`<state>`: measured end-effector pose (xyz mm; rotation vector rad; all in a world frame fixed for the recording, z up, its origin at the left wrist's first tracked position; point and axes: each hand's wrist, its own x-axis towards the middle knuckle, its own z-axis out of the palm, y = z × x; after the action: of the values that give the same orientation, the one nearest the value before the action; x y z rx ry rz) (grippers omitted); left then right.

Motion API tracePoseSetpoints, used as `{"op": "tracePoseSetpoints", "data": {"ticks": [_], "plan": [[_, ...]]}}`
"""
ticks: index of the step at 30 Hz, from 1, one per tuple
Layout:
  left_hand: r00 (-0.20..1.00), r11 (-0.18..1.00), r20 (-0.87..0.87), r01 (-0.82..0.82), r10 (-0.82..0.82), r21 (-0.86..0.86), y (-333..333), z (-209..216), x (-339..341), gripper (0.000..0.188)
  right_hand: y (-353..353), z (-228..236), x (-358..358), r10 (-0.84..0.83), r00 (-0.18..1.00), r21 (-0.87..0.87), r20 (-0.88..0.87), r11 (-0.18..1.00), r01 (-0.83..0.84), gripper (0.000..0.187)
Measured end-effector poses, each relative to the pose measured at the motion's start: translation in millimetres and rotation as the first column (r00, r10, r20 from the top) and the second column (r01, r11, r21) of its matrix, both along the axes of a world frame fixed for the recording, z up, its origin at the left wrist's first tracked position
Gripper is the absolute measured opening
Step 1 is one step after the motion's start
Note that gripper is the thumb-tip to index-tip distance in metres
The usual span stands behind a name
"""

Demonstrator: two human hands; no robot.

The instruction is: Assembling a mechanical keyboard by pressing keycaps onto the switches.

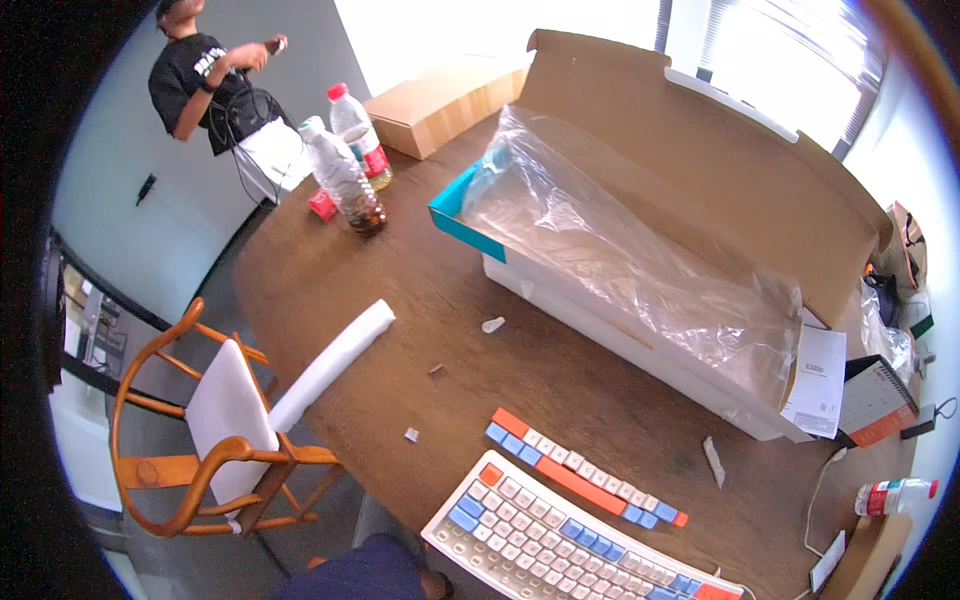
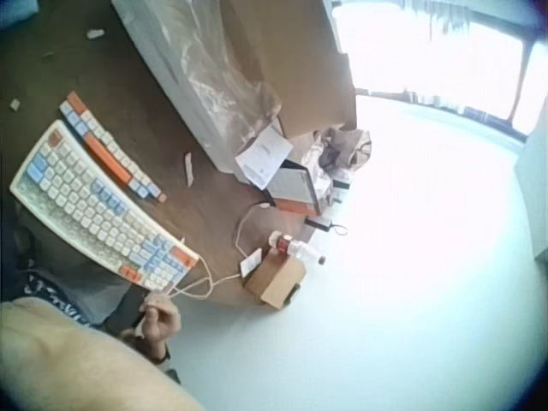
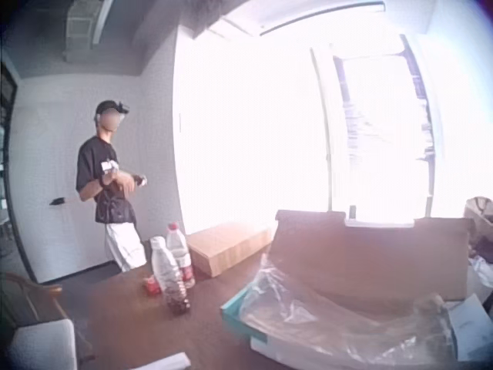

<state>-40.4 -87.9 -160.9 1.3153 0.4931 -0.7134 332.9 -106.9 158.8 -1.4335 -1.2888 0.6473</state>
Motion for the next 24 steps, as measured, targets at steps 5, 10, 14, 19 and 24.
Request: {"op": "tracePoseSetpoints", "data": {"ticks": [5,10,14,19,24], "plan": [[0.999,0.999,0.033,0.024,-0.025,0.029,30,-8,15,0.043,8,11,-18,-0.014,0.993,-0.005,-0.12,1.0,0.014,0.019],[0.984,0.98,0.088,0.143,-0.156,0.14,37,-53,47,0.042,-28,-19,-40,-0.022,0.987,0.081,-0.158,0.996,0.035,0.018],[0.939,0.922,0.139,0.267,-0.314,0.279,56,-62,104,0.041,-35,-32,-42,0.08,0.986,0.222,-0.147,0.974,-0.046,0.01],[0.888,0.765,0.186,0.237,-0.421,0.599,90,3,129,0.041,-27,21,-68,0.106,0.992,0.139,-0.067,0.986,-0.096,0.009],[0.836,0.71,0.456,-0.119,-0.305,0.694,48,266,101,0.03,-58,41,-76,0.177,0.971,0.26,-0.161,0.957,-0.131,0.009]]}}
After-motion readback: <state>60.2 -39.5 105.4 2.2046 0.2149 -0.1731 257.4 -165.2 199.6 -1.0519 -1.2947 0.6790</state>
